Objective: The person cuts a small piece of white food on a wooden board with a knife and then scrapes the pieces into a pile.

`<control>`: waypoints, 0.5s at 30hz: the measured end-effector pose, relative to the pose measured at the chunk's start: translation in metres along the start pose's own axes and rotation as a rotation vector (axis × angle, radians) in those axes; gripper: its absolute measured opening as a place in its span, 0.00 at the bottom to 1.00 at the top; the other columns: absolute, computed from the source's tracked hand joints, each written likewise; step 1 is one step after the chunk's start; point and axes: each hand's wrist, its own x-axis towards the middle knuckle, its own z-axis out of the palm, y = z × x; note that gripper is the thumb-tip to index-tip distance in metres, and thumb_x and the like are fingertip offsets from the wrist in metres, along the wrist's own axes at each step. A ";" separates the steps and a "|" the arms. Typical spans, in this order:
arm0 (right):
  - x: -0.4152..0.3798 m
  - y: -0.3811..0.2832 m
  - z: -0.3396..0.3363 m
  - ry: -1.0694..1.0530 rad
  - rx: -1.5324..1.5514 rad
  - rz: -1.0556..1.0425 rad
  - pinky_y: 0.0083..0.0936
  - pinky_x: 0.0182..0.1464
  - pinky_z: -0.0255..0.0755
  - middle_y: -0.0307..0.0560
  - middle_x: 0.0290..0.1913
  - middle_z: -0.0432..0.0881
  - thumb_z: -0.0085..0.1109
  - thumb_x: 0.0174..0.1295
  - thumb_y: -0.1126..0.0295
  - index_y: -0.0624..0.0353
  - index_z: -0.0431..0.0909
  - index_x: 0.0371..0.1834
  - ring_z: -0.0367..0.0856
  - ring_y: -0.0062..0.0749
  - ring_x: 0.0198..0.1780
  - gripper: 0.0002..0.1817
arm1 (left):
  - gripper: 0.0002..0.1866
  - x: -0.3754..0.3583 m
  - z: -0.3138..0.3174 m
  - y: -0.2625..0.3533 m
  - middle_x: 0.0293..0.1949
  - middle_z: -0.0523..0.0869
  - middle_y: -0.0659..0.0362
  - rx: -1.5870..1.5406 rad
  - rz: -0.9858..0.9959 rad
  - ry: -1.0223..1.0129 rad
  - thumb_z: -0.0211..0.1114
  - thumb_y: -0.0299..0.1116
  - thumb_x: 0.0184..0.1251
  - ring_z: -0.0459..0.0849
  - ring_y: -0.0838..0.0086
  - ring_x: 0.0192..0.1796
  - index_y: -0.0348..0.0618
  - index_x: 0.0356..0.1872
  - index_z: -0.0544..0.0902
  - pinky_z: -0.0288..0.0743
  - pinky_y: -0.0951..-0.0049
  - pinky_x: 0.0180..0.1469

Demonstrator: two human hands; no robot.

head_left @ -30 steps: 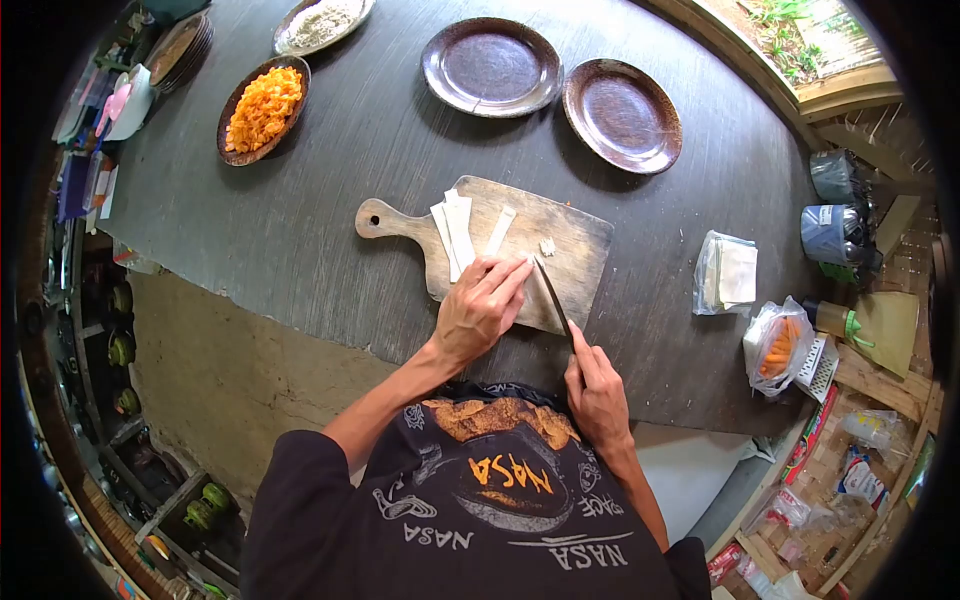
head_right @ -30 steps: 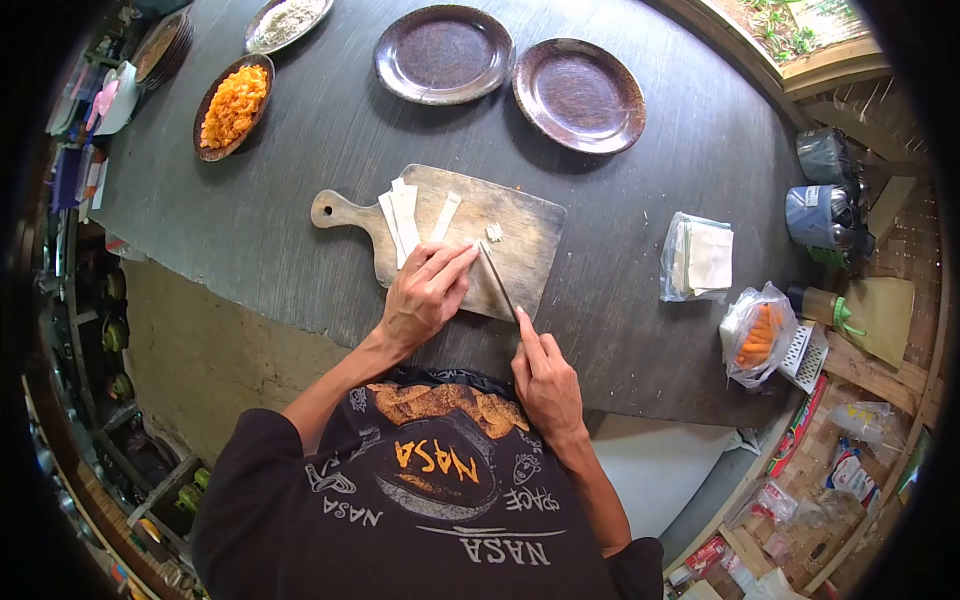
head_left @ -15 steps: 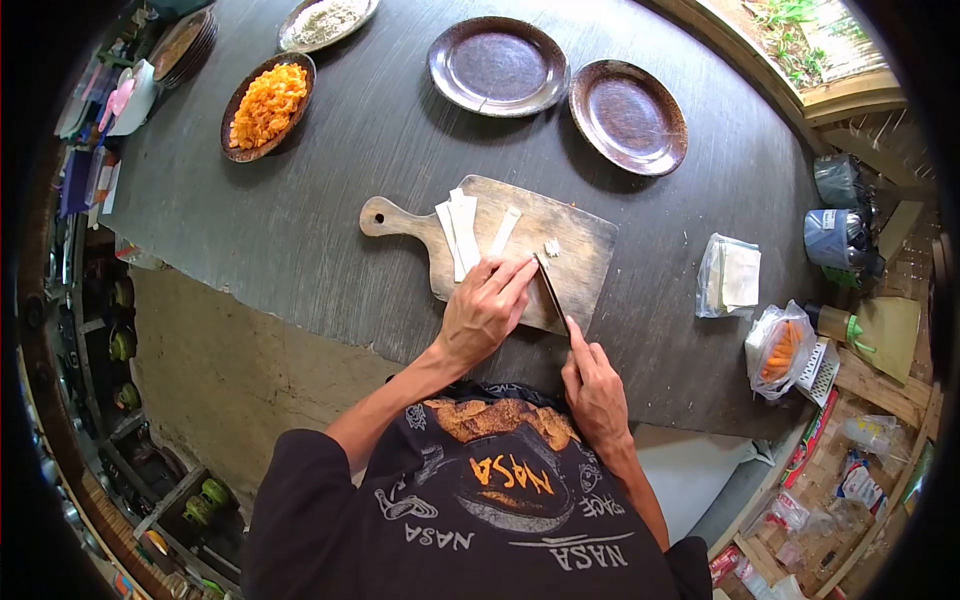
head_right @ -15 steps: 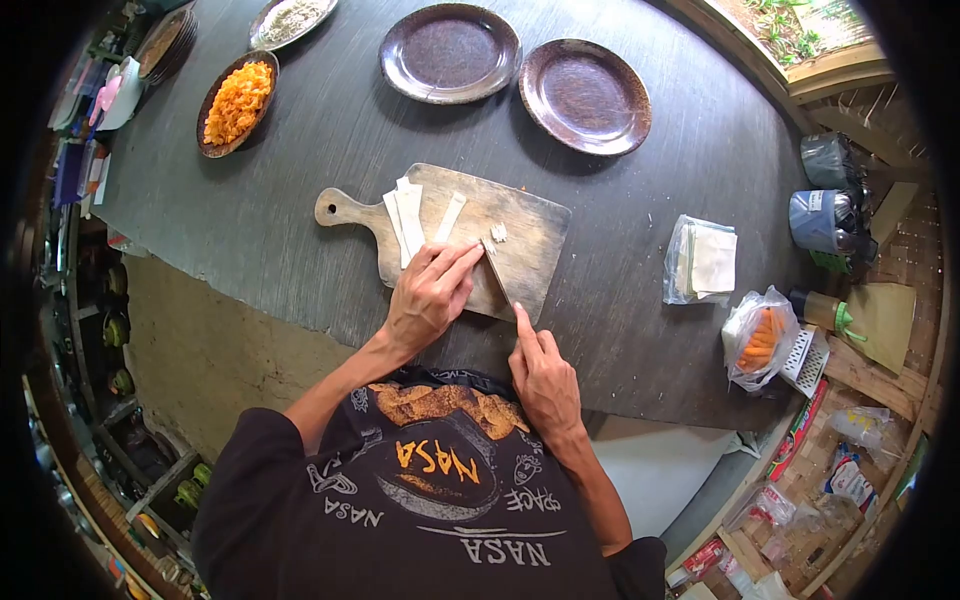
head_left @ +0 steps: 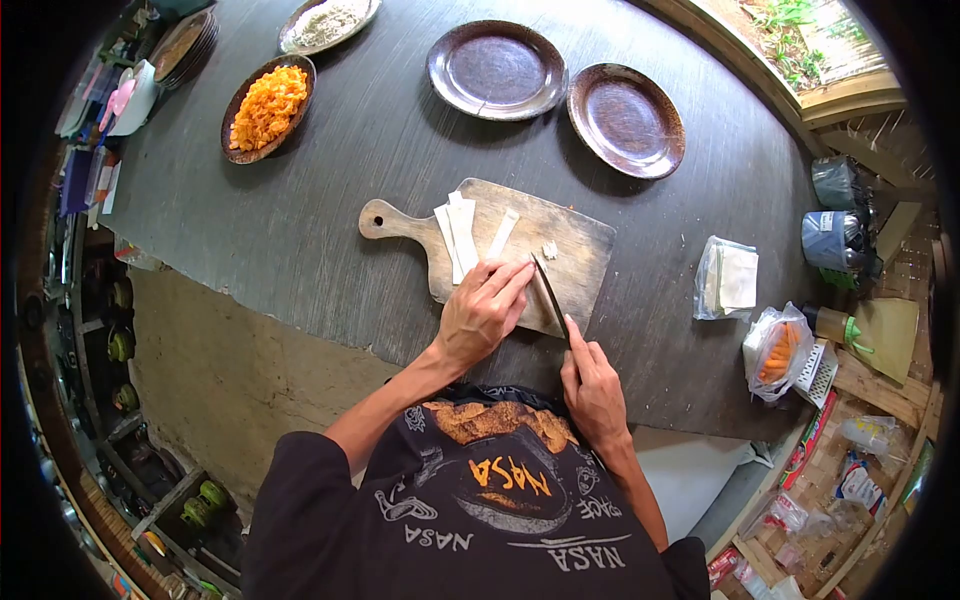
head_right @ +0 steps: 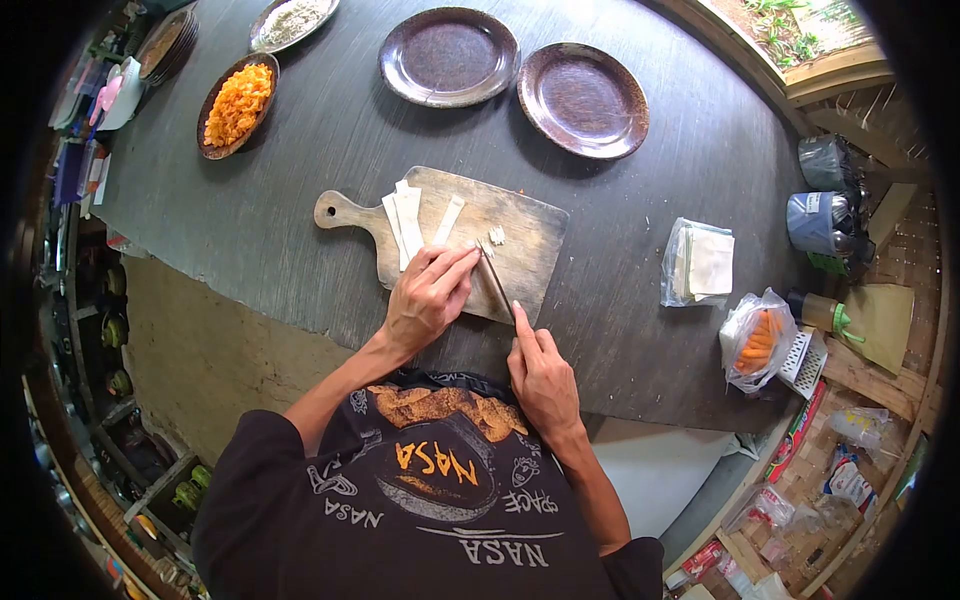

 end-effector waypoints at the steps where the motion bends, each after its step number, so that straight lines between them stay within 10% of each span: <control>1: 0.000 0.000 0.001 0.000 0.000 0.001 0.46 0.39 0.80 0.53 0.38 0.76 0.58 0.75 0.75 0.55 0.68 0.84 0.82 0.51 0.33 0.32 | 0.21 0.000 0.000 0.000 0.56 0.91 0.56 -0.001 0.000 -0.001 0.72 0.21 0.63 0.85 0.64 0.55 0.34 0.59 0.88 0.82 0.66 0.63; 15: -0.010 0.005 0.000 -0.005 -0.030 -0.003 0.47 0.37 0.81 0.53 0.39 0.76 0.57 0.76 0.74 0.55 0.67 0.84 0.82 0.52 0.32 0.32 | 0.22 -0.001 0.000 -0.002 0.57 0.91 0.55 0.001 0.016 -0.009 0.72 0.21 0.63 0.85 0.63 0.56 0.34 0.60 0.87 0.81 0.66 0.63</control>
